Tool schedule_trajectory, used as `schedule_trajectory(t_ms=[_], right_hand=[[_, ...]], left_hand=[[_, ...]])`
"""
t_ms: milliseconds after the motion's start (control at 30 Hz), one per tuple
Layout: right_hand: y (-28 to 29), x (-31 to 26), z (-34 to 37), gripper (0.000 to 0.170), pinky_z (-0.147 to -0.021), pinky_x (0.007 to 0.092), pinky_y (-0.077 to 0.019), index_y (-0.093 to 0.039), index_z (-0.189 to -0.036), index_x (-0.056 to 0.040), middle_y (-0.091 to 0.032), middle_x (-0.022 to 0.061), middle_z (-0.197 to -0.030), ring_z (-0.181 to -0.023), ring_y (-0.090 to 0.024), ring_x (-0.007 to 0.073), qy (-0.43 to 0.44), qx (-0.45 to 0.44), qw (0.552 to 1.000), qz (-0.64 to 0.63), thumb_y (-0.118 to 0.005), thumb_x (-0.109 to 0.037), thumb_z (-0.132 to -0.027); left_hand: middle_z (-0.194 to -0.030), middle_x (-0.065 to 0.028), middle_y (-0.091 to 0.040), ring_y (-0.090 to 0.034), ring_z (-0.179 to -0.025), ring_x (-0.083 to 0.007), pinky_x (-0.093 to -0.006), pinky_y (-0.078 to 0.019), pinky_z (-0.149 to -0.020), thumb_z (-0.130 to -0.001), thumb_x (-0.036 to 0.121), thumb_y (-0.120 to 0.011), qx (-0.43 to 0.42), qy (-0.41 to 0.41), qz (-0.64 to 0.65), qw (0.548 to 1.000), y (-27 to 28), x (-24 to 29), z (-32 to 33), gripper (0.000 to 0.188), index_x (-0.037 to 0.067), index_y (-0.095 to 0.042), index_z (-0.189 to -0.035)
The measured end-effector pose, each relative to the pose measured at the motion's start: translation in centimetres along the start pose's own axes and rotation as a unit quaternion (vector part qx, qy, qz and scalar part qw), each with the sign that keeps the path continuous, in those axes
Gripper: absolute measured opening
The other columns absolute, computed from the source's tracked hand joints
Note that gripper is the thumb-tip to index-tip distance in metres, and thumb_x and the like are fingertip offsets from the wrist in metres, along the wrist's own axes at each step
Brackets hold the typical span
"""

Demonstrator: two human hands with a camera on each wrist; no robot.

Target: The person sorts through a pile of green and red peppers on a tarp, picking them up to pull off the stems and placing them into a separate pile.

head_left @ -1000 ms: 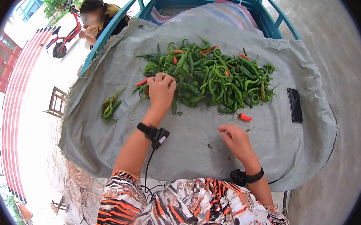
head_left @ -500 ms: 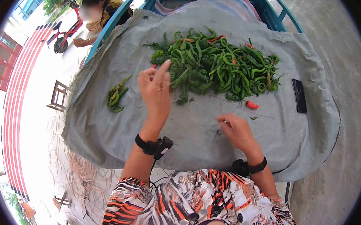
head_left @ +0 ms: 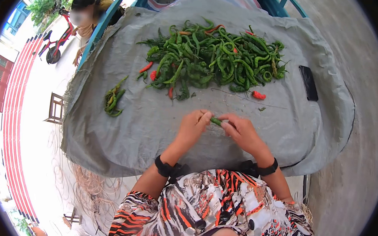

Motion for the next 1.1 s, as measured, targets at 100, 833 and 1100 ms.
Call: schedule_trajectory(t_ms=[100, 833, 1100], right_hand=[[0.8, 1.1, 1.6, 0.026, -0.066, 0.0328, -0.0499, -0.064, -0.119, -0.0071, -0.066, 0.0094, -0.076, -0.071, -0.064, 0.0184, 0.035, -0.019, 0.994, 0.102, -0.059, -0.017, -0.096], [6.9, 7.5, -3.2, 0.023, -0.084, 0.0445, -0.0488, -0.068, -0.102, -0.0074, -0.063, 0.0117, -0.101, -0.100, -0.058, 0.0323, -0.009, 0.302, 0.899, 0.316, -0.068, -0.012, -0.079], [6.7, 1.7, -0.7, 0.023, -0.080, 0.0398, -0.0488, -0.068, -0.099, -0.0043, -0.067, 0.0095, -0.090, -0.084, -0.062, 0.0273, 0.087, 0.147, 0.963, 0.207, -0.069, -0.008, -0.077]], left_hand=[[-0.076, -0.0027, -0.062, -0.057, -0.068, -0.0113, -0.0281, -0.0475, -0.064, -0.097, 0.019, -0.060, 0.023, -0.016, -0.037, 0.999, -0.2, -2.2, 0.3, 0.026, 0.003, -0.064, -0.117], [-0.083, -0.0084, -0.065, -0.062, -0.073, -0.0194, -0.0334, -0.0497, -0.067, -0.092, 0.014, -0.061, -0.055, -0.136, -0.115, 0.983, -5.7, -2.5, -3.4, 0.023, 0.006, -0.065, -0.114], [-0.087, -0.0032, -0.064, -0.059, -0.074, -0.0097, -0.0268, -0.0491, -0.065, -0.099, 0.024, -0.060, -0.044, -0.088, 0.032, 0.995, -5.9, -0.2, -3.1, 0.028, 0.003, -0.063, -0.117]])
Point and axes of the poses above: each hand's wrist, its own z-axis away from the middle knuckle, its own y-axis out of the back of the hand, x = y × z, the point moved 1 cm from there along -z, towards the middle knuckle
